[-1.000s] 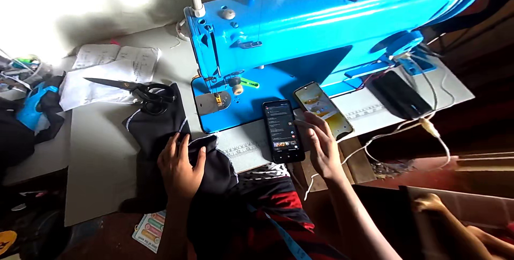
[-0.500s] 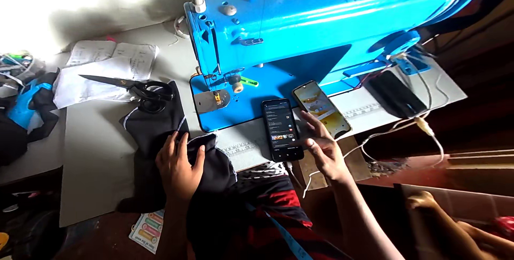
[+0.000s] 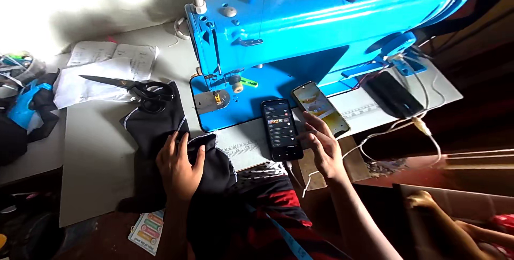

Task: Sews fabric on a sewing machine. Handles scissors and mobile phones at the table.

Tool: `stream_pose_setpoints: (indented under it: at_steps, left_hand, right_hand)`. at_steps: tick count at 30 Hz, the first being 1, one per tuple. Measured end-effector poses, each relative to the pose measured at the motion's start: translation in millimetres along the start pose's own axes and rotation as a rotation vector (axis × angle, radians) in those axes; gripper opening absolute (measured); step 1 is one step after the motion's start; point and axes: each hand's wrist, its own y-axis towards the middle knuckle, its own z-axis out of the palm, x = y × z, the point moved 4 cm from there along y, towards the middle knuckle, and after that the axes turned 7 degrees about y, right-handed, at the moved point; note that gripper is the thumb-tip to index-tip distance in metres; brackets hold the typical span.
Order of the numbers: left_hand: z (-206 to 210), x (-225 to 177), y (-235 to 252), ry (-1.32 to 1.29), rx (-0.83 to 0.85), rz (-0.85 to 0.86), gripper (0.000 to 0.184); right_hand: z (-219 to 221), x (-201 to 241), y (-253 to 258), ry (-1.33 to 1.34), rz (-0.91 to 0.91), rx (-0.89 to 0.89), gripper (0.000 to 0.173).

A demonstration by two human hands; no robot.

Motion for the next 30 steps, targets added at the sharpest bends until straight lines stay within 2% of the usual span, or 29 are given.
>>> stream_pose_setpoints:
  at_steps: [7,15,21,24,25,27,28,30]
  left_hand:
    - [-0.4,-0.3,0.0,-0.006,0.006,-0.001,0.059]
    - [-1.0,-0.3,0.6,0.002,0.004,0.002,0.060]
    - [-0.8,-0.1,0.3,0.006,0.012,0.005,0.060]
    - [-0.7,-0.4,1.1,0.007,0.013,0.002,0.060]
    - [-1.0,-0.1,1.1,0.011,0.009,0.001,0.060]
    - [-1.4,0.2,0.8,0.013,0.003,0.006,0.060]
    - [-1.3,0.1,0.9,0.011,0.005,0.009,0.060]
    - [-1.6,-0.2,1.4,0.004,0.009,0.012,0.060]
  right_hand:
    - [-3.0,-2.0,-1.3,0.088,-0.008,-0.048,0.047]
    - [-1.9,-4.1,-1.6,0.104,-0.058,-0.037,0.037]
    - [-1.1,-1.0,-2.0,0.066,-0.030,-0.025,0.036]
    - [4.4,10.0,-4.8,-0.129,0.004,-0.043,0.036]
    - [10.3,16.8,-6.0,-0.251,0.038,-0.054,0.041]
    - [25.5,32.9,-9.2,-0.437,0.161,-0.060,0.069]
    - [32.0,38.1,-11.1,-0.475,0.225,-0.052,0.083]
    - [40.4,42.4,-15.2,-0.516,0.273,-0.042,0.099]
